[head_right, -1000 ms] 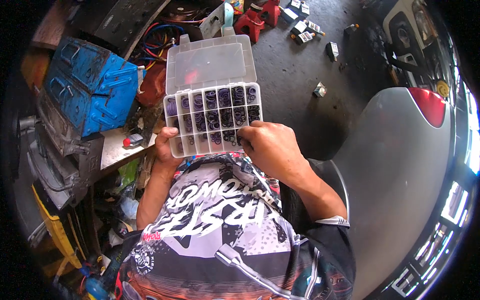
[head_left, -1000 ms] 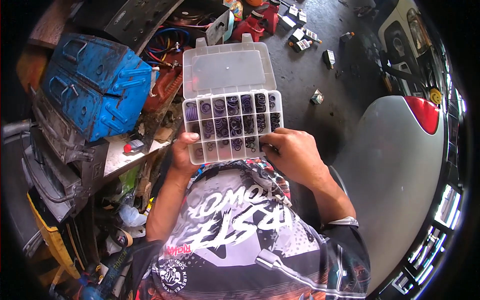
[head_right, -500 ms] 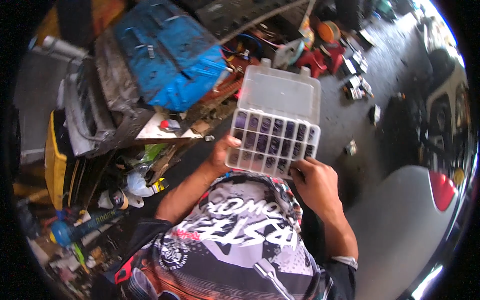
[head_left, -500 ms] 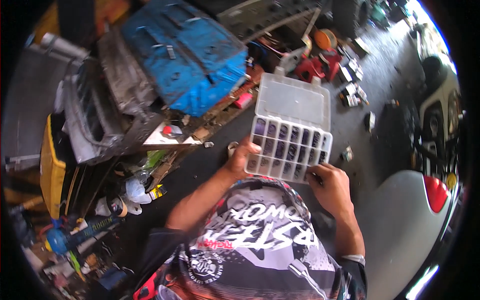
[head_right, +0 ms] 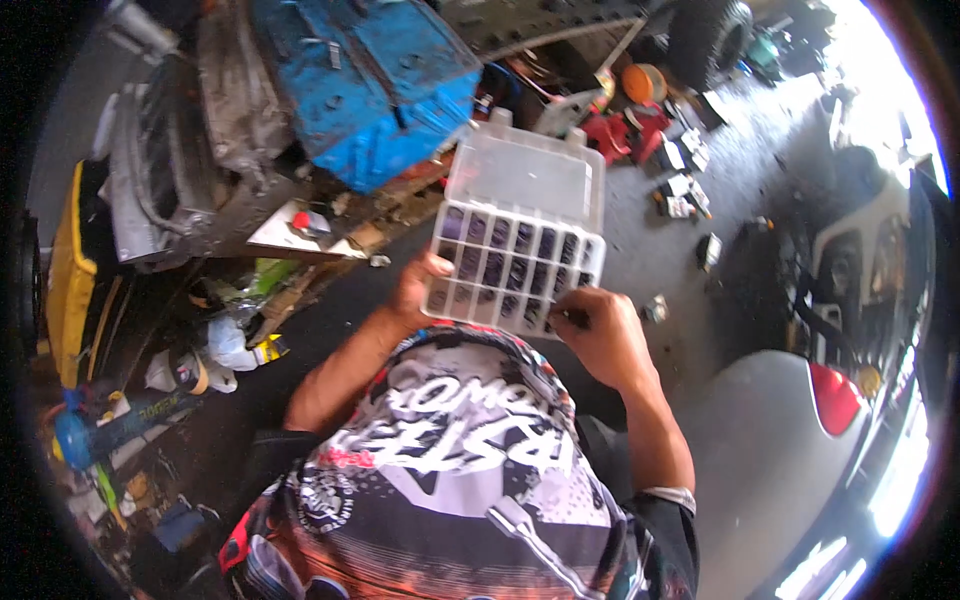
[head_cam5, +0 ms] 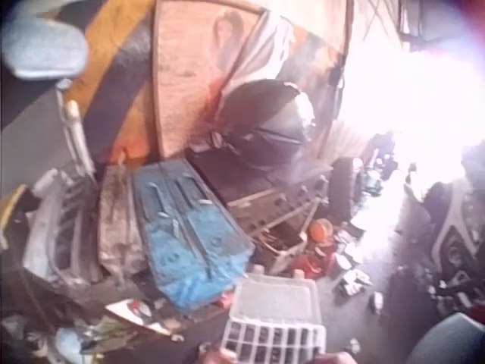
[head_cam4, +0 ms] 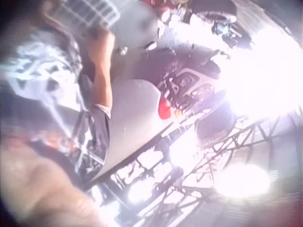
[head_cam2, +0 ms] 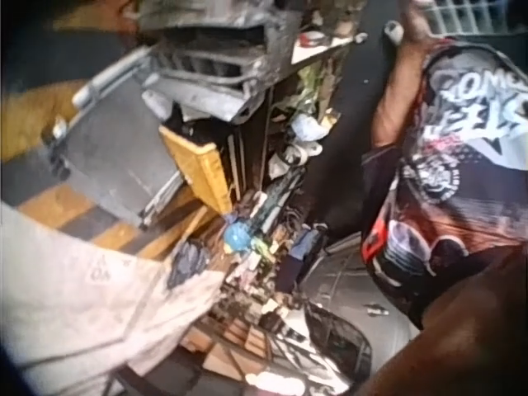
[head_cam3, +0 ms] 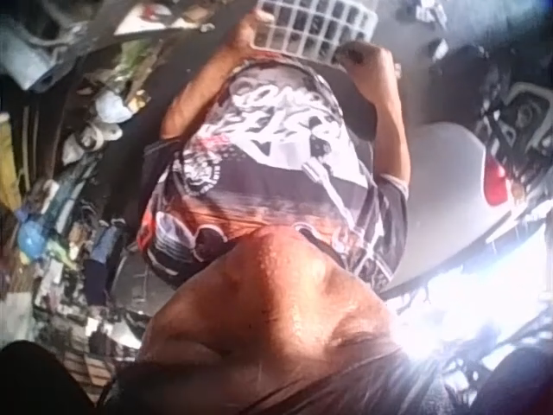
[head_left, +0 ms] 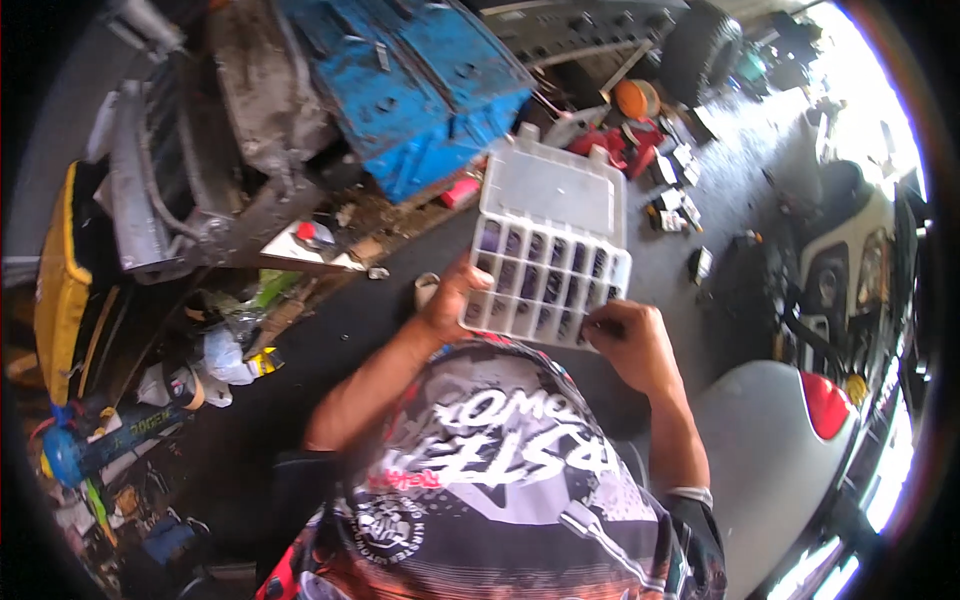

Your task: Selecting, cleaning, and inspecting small o-rings or gaskets in an auto shop environment.

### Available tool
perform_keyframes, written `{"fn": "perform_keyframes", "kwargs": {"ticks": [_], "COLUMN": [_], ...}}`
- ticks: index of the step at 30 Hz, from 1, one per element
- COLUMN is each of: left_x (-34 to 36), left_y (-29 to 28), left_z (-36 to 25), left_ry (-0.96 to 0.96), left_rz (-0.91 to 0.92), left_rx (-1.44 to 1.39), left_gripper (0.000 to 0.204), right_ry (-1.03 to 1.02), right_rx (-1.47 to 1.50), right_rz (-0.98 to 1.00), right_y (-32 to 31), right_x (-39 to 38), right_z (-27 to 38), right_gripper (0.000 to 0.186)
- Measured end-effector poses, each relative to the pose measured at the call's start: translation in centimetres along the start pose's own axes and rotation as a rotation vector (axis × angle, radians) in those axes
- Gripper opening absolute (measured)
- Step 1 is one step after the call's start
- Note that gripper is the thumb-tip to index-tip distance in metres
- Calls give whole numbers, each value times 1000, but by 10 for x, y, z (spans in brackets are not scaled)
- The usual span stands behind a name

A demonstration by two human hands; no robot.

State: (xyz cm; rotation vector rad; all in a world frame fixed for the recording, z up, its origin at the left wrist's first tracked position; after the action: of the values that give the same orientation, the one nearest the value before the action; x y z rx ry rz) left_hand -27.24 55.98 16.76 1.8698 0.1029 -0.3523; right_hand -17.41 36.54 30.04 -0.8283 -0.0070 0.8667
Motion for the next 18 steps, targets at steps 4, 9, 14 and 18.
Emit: {"fn": "perform_keyframes", "kwargs": {"ticks": [4,9,14,18], "left_x": [0,6,9,8], "left_y": [14,13,13,14], "left_z": [-8,-9,-7,-10], "left_ry": [-36,-9,-65,-53], "left_rz": [21,6,40,14], "left_rx": [-41,92,33,90], "left_gripper": [55,56,57,57], "right_ry": [147,177,144,73], "right_rx": [326,315,546,583], "right_rz": [-14,-43,-131,-129], "right_y": [-1,-6,-9,-15], "right_x": [0,-2,0,22], "right_z": [-19,-19,-27,-4], "right_gripper": [12,10,10,10]}}
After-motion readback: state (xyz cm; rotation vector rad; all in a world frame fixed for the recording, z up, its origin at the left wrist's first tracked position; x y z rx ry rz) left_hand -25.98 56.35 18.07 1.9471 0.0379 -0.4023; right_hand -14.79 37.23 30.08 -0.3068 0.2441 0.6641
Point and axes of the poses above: each hand's wrist, its own x-axis towards the middle knuckle, its own y-axis out of the palm, z = x × y, the point moved 4 cm from there along x, towards the middle knuckle, and after that the axes turned 3 degrees about -y, right-handed, at the moved point
